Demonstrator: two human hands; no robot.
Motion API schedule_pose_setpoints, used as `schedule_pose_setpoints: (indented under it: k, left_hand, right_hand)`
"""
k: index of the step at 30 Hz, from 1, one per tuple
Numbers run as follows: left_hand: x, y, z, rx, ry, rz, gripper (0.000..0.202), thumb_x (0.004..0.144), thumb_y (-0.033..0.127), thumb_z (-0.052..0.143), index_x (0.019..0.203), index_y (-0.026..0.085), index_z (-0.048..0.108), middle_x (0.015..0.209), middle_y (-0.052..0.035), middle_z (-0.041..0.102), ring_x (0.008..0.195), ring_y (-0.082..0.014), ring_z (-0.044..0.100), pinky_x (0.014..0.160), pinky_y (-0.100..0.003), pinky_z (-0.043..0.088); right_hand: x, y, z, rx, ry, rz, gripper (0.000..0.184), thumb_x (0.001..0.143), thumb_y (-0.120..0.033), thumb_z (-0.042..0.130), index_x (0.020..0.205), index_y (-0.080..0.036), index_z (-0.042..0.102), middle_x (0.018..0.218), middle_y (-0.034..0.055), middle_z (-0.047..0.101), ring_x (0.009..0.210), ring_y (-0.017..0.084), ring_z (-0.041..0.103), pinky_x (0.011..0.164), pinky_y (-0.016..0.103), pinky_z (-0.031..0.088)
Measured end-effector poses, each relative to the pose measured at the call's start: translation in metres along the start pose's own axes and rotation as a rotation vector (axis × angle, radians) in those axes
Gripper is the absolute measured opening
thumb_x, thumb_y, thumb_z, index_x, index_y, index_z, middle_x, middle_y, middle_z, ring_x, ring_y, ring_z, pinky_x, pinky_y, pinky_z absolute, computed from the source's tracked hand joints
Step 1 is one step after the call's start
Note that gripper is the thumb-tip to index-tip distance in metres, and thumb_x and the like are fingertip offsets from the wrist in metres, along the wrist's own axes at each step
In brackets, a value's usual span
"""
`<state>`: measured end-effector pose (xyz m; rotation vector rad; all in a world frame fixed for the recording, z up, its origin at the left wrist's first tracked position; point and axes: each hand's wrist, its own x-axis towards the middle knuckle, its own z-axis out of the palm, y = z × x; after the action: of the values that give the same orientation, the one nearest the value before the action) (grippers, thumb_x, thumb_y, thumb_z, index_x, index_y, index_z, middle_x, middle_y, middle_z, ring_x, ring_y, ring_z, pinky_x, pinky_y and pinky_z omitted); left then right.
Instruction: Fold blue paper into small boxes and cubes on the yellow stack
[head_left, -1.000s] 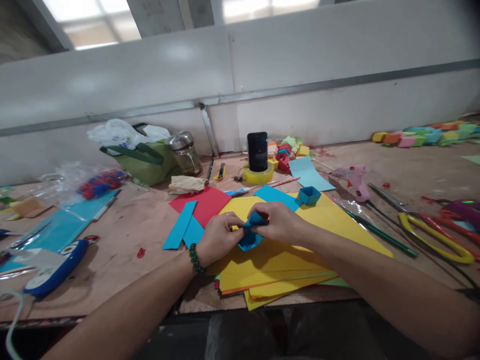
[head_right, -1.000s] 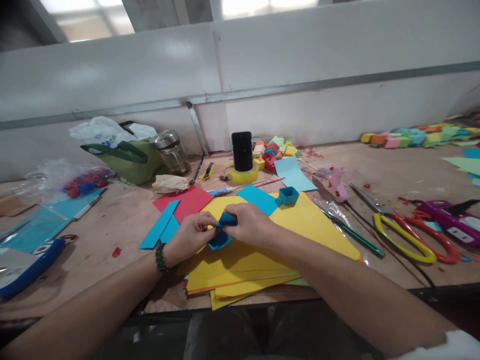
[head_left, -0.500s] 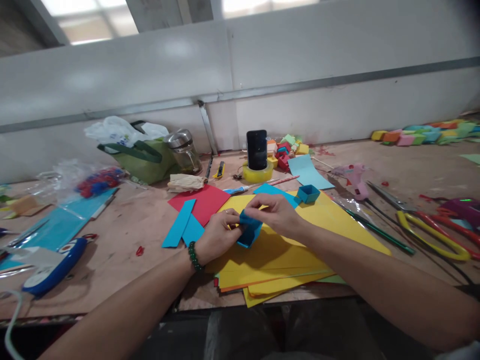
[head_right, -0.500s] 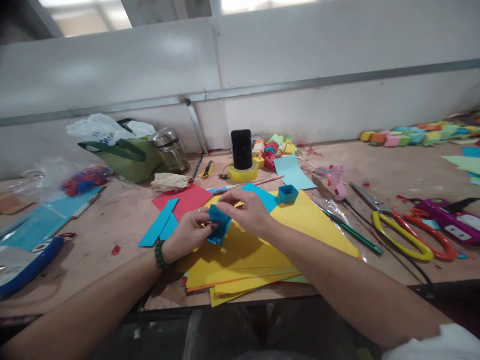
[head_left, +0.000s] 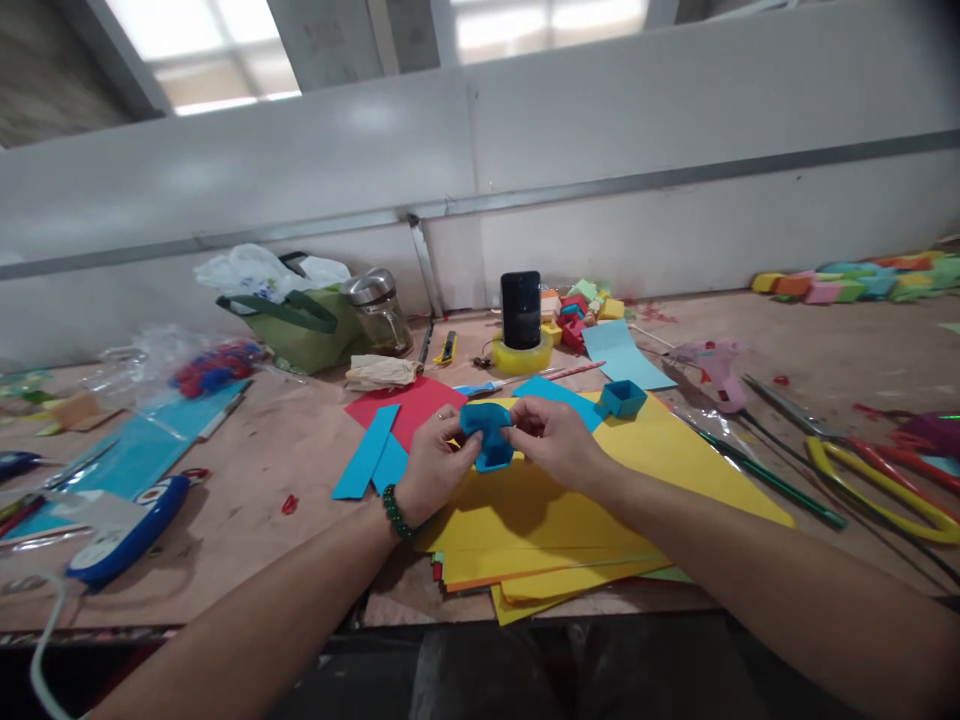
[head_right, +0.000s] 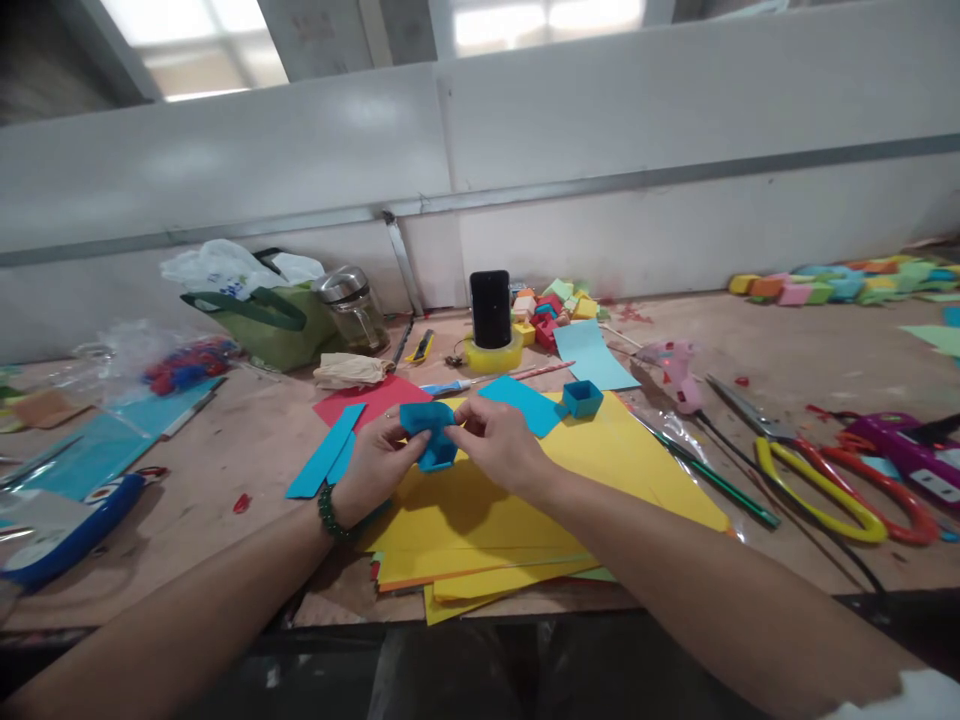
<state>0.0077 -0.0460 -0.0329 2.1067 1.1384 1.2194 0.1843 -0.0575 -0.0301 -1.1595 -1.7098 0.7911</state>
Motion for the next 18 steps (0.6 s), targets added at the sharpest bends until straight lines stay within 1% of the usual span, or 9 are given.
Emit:
schedule_pose_setpoints:
  k: [3,6,8,10,12,15,18]
  left_hand:
    - [0.002,-0.004,0.000,-0.037,-0.015,-0.035,0.016,0.074,0.021,0.055,0.060,0.017,0.060,0.064,-0.0013,0.056,0.066,-0.0146,0.053,0.061,-0.025,0.044]
    - [0.002,-0.003,-0.001,-0.031,-0.050,-0.044,0.016,0.073,0.020,0.054,0.058,0.016,0.058,0.064,-0.0010,0.055,0.066,-0.0142,0.053,0.063,-0.025,0.044]
    - [0.000,0.001,-0.001,-0.026,-0.086,-0.052,0.013,0.071,0.018,0.053,0.060,0.016,0.060,0.066,-0.0011,0.056,0.068,-0.0142,0.054,0.062,-0.024,0.044]
    - [-0.002,0.004,0.000,-0.022,-0.113,-0.063,0.011,0.069,0.015,0.052,0.064,0.016,0.062,0.068,-0.0016,0.057,0.069,-0.0142,0.054,0.060,-0.023,0.043]
    - [-0.003,0.008,0.000,-0.008,-0.138,-0.075,0.010,0.068,0.014,0.052,0.065,0.015,0.062,0.070,-0.0017,0.057,0.068,-0.0137,0.053,0.058,-0.022,0.042]
    - [-0.005,0.012,0.001,0.004,-0.192,-0.092,0.006,0.066,0.015,0.055,0.061,0.015,0.058,0.070,-0.0014,0.056,0.067,-0.0125,0.052,0.056,-0.021,0.042]
    - [-0.005,0.014,0.001,-0.041,-0.266,-0.110,0.004,0.065,0.018,0.056,0.065,0.015,0.058,0.072,-0.0011,0.057,0.065,-0.0117,0.051,0.055,-0.021,0.042]
  right_hand:
    - [-0.001,0.000,-0.001,0.025,-0.015,-0.064,0.017,0.077,-0.033,0.061,0.069,-0.018,0.063,0.058,-0.0017,0.057,0.050,0.010,0.047,0.048,0.023,0.035]
    - [-0.002,0.000,-0.001,0.038,-0.057,-0.134,0.012,0.077,-0.027,0.062,0.073,-0.018,0.069,0.066,0.0007,0.064,0.055,0.011,0.052,0.052,0.024,0.039]
    - [-0.002,0.000,0.000,0.008,-0.085,-0.163,0.011,0.078,-0.022,0.061,0.074,-0.018,0.071,0.069,0.0017,0.066,0.060,0.012,0.056,0.055,0.024,0.040]
    - [-0.001,-0.001,0.000,-0.039,-0.096,-0.151,0.011,0.078,-0.019,0.061,0.074,-0.017,0.071,0.068,0.0020,0.066,0.062,0.013,0.057,0.056,0.024,0.040]
    - [-0.001,-0.001,0.000,-0.073,-0.087,-0.114,0.010,0.077,-0.019,0.062,0.072,-0.016,0.070,0.065,0.0013,0.065,0.059,0.012,0.054,0.054,0.023,0.039]
    - [-0.001,-0.003,0.001,-0.089,-0.080,-0.087,0.010,0.077,-0.018,0.062,0.069,-0.015,0.067,0.061,-0.0004,0.061,0.055,0.010,0.049,0.052,0.022,0.036]
    - [-0.002,-0.004,0.001,-0.091,-0.071,-0.088,0.009,0.076,-0.017,0.061,0.069,-0.016,0.065,0.061,-0.0012,0.060,0.055,0.010,0.049,0.052,0.022,0.036]
